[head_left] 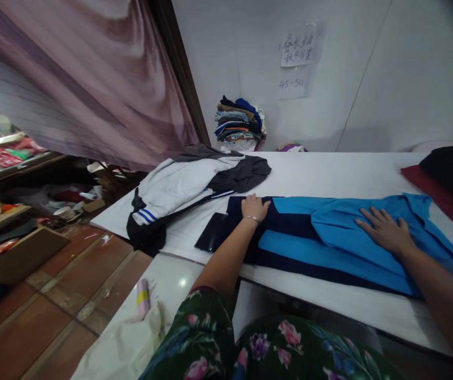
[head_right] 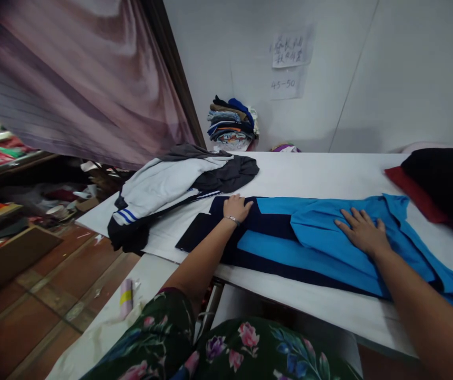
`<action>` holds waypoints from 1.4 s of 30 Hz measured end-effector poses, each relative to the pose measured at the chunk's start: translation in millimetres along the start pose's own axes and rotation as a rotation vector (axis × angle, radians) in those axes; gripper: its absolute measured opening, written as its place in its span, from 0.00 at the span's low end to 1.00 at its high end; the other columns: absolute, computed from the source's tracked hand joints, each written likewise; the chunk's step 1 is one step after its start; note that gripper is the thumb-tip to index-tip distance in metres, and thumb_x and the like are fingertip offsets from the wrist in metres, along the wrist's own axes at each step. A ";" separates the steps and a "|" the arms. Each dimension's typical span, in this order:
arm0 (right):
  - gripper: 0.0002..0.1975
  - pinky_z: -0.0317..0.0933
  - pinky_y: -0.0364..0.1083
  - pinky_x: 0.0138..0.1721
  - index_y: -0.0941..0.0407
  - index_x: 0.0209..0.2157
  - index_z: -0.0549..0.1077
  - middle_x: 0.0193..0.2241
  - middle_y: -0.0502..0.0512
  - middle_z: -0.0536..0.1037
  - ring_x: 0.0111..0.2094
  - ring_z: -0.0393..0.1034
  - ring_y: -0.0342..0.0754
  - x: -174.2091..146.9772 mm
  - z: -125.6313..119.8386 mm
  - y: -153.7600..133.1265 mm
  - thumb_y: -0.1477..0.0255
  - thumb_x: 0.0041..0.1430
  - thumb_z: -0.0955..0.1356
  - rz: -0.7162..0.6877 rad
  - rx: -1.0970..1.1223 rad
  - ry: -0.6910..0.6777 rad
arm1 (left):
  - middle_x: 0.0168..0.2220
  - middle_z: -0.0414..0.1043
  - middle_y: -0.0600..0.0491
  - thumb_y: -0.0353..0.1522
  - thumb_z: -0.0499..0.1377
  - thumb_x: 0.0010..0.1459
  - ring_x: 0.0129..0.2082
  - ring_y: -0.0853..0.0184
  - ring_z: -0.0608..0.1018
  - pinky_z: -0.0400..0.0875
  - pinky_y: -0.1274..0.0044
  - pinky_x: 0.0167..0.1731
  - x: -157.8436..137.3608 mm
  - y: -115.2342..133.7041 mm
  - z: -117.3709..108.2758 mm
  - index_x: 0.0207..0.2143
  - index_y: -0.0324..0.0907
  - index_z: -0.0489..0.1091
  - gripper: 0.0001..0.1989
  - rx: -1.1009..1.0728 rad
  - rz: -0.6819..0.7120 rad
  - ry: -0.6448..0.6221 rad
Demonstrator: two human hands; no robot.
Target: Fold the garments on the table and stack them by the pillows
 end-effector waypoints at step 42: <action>0.37 0.46 0.57 0.61 0.63 0.65 0.50 0.66 0.65 0.47 0.66 0.40 0.59 -8.7 -27.9 66.1 0.52 0.62 0.54 0.204 0.094 -0.037 | 0.67 0.46 0.51 0.52 0.37 0.63 0.67 0.60 0.47 0.41 0.57 0.63 -34.7 145.8 48.9 0.65 0.44 0.49 0.34 -0.133 0.772 -0.228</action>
Point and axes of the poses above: each hand's wrist, its own x-axis towards the middle knuckle, its own z-axis out of the palm, y = z × x, the point moved 2 cm from there along x, towards the middle knuckle
